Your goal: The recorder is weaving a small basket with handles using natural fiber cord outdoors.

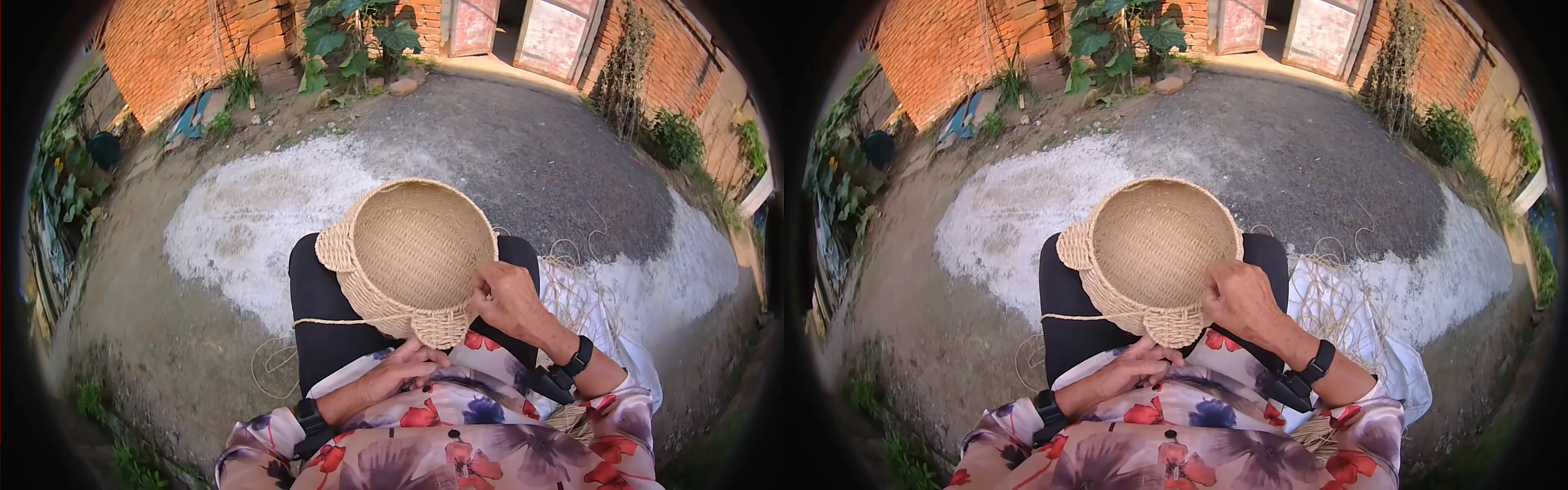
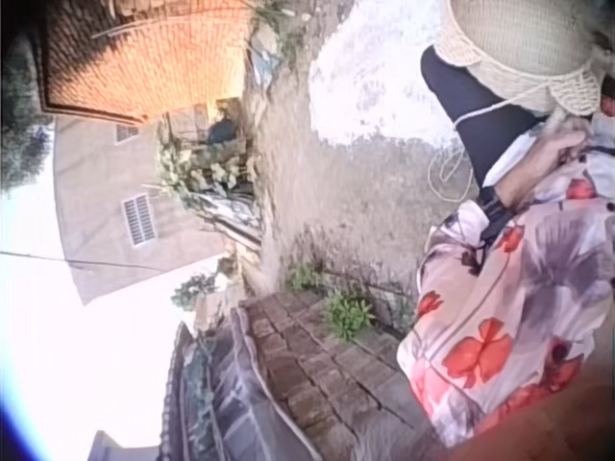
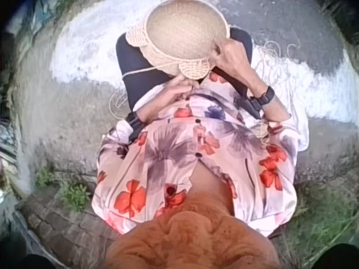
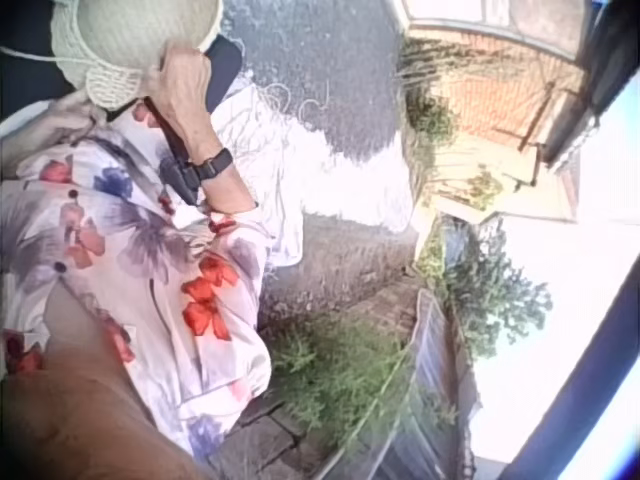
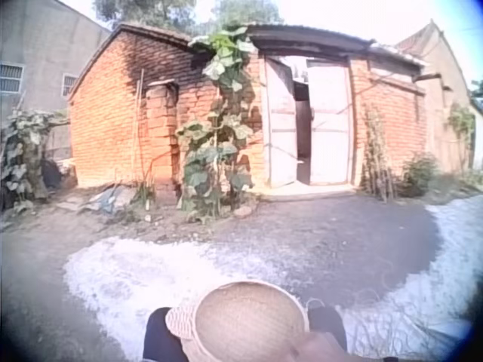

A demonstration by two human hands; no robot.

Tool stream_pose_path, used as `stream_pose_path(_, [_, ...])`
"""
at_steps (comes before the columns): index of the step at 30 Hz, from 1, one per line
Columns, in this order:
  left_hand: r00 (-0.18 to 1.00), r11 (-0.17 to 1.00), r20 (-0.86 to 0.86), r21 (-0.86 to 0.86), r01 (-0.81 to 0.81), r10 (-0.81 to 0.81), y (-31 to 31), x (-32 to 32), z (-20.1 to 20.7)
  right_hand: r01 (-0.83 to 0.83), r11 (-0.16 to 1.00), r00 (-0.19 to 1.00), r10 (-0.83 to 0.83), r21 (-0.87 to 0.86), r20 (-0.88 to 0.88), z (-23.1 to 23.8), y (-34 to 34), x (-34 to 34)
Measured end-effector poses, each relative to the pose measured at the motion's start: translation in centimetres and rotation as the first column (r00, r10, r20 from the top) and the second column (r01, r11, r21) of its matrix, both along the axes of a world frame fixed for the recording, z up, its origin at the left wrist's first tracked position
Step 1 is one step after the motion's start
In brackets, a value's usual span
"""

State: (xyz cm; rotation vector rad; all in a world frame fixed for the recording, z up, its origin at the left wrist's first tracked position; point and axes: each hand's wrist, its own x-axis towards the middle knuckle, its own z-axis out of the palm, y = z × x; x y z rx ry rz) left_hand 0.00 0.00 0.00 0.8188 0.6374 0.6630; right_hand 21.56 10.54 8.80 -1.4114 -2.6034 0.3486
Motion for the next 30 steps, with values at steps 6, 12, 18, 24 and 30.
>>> stream_pose_path(6, [0.989,0.999,0.141,-0.012,0.045,-0.043,0.1,0.7,-1.1,-0.279,0.960,0.815,0.221,-0.028,-0.535,-1.7,-0.9,-1.0])
stream_pose_path(12, [0.996,0.999,0.066,-0.004,0.053,-0.053,0.2,0.6,-0.6,-0.307,0.949,0.853,0.308,0.072,-0.421,-2.4,-0.6,-2.3])
stream_pose_path(18, [0.993,0.996,-0.090,0.030,0.080,-0.077,0.4,0.9,-0.1,-0.415,0.885,0.880,0.450,0.213,-0.154,-1.0,-1.6,-2.7])
stream_pose_path(24, [0.993,0.996,-0.098,0.054,0.076,-0.070,0.3,0.6,-0.1,-0.512,0.837,0.850,0.526,0.194,-0.027,-0.1,-1.6,-3.6])
stream_pose_path(30, [0.989,0.999,-0.149,0.043,0.017,-0.011,0.2,0.4,1.0,-0.475,0.876,0.875,0.480,0.084,-0.058,-1.0,-0.8,-4.1])
